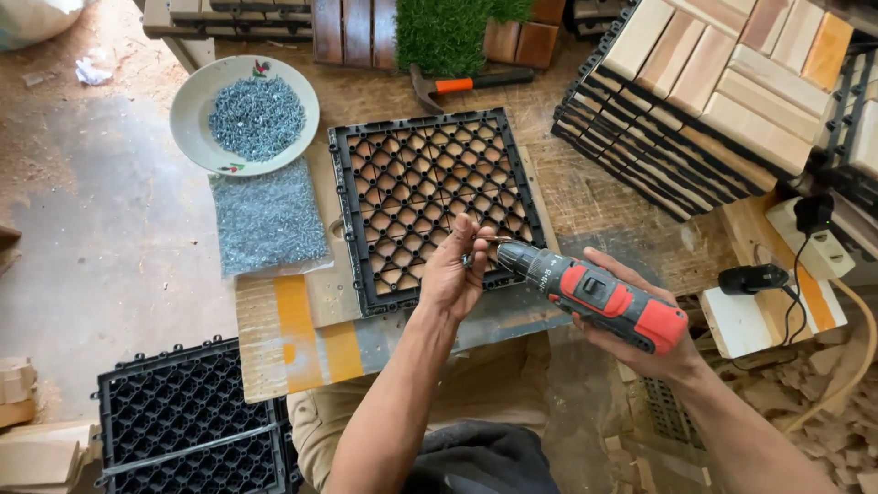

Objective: Assembling interlocking wooden floor tiles by placing cedar slats onto a plastic base and securing them with screws using a power drill.

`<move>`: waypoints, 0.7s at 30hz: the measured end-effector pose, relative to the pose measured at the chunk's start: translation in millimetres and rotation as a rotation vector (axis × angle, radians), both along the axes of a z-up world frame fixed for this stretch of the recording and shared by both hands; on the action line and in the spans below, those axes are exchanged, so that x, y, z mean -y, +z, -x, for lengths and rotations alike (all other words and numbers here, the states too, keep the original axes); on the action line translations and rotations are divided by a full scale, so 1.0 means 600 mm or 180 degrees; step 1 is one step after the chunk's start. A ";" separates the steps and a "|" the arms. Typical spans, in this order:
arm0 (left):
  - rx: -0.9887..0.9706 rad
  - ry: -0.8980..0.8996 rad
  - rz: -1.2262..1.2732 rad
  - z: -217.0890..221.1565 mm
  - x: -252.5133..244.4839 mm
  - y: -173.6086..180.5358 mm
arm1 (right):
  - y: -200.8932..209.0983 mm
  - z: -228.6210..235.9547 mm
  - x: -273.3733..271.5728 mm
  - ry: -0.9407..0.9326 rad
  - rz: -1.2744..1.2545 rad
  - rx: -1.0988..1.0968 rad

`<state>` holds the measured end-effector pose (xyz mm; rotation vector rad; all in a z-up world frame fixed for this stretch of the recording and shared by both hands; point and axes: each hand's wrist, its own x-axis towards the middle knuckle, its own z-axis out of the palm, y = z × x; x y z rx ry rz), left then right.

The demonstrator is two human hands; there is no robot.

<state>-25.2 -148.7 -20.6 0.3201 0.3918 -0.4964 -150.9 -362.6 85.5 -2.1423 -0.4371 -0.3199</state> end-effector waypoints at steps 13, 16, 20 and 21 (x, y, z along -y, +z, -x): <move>0.0364 0.0374 -0.0929 0.001 -0.009 0.020 | -0.033 0.017 -0.007 -0.0469 -0.0500 -0.0248; 0.0365 0.0440 -0.1071 0.003 -0.013 0.027 | -0.035 0.018 -0.008 -0.0439 -0.0697 -0.0332; 0.0655 0.0244 -0.1570 0.020 -0.017 0.064 | -0.018 0.014 -0.037 -0.0634 -0.0558 -0.0460; 0.0791 0.0104 -0.1774 0.022 -0.018 0.073 | -0.006 0.009 -0.053 -0.0594 -0.0505 -0.0435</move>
